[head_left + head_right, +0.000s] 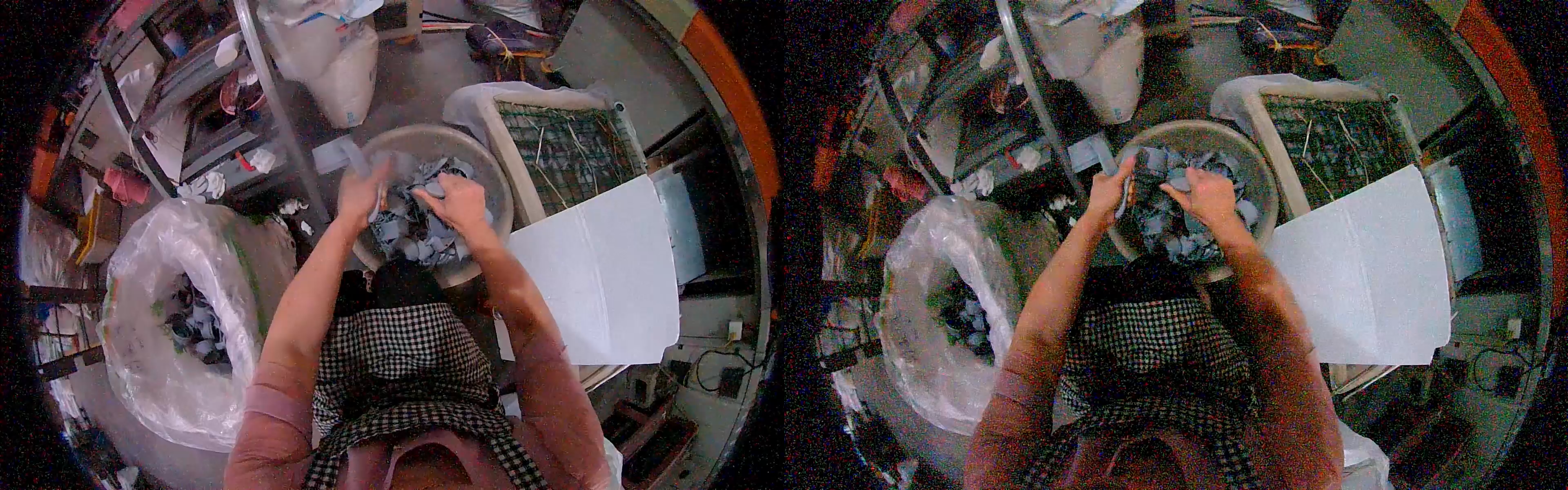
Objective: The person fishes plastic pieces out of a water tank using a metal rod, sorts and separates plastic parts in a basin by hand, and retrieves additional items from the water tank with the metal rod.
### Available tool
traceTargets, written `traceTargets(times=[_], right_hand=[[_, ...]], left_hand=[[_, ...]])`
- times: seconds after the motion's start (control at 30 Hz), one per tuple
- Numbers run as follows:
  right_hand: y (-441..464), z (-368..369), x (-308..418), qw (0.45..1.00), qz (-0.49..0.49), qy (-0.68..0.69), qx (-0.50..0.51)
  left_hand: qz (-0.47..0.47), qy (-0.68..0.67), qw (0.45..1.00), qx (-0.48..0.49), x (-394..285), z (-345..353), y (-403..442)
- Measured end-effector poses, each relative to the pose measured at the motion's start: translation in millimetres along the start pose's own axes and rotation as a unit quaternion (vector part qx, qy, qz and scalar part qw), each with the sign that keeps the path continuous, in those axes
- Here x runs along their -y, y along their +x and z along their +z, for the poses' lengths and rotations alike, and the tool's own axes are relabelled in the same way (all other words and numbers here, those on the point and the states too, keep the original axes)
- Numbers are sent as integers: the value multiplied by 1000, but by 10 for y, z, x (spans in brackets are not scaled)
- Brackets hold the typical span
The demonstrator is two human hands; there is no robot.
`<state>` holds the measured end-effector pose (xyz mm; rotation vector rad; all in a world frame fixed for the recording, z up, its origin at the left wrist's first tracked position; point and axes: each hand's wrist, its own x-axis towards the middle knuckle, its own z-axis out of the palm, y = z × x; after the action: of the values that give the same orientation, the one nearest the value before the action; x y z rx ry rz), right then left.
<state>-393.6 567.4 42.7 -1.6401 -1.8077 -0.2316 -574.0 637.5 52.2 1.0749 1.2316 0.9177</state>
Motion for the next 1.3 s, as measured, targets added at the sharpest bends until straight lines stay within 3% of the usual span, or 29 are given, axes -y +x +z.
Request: traceTargets(times=[0.07,0.13,0.17,0.23,0.37,0.57,0.63,0.8,0.87,0.9,1.0,1.03,1.07,1.1,1.2,1.23,1.27,1.3], right_hand=[[13,61,-57,1000,-21,1,-13],[35,168,-114,987,-13,124,-99],[19,159,-120,987,-14,124,-99],[-29,85,-107,973,130,186,-36],[-77,-52,-116,987,158,35,16],[-219,239,-566,954,267,47,-125],[-244,186,-698,903,347,198,-157],[-535,334,-1236,822,420,347,-168],[-529,38,-1170,570,556,588,-139],[-498,-234,-1119,588,495,623,-144],[-339,-1190,-1292,745,432,448,-240],[-274,-1614,-1278,817,429,272,-273],[-415,-1887,-1615,903,306,50,-298],[-341,-2337,-1524,889,314,-69,-326],[-514,-3192,-2302,820,288,-115,-481],[-349,-3517,-1938,766,332,74,-545],[-410,-3660,-1959,764,327,61,-552],[-495,-3851,-2013,729,388,137,-546]], left_hand=[[-24,-35,999,16,-80,14,-62],[-35,-66,996,57,-84,-4,-60],[-35,-66,996,57,-81,0,-60],[-27,-73,995,59,-64,7,-54],[-23,-41,998,34,-14,34,-28],[-23,-53,996,72,-101,68,-107],[-22,-53,995,77,-131,89,-136],[-51,-38,996,61,-145,47,-87],[-50,-111,989,86,-111,-25,-61],[-27,-139,981,130,-72,-71,-35],[-27,-196,965,172,79,-135,77],[-24,-174,972,154,-36,-103,-23],[-18,-153,979,135,-104,-100,-96],[-17,-159,975,152,-37,-126,-27],[-24,-68,985,156,-21,-54,-64],[12,-2,993,115,-95,19,-143],[14,-8,991,130,-121,60,-186],[-16,-16,992,123,-128,65,-191]])
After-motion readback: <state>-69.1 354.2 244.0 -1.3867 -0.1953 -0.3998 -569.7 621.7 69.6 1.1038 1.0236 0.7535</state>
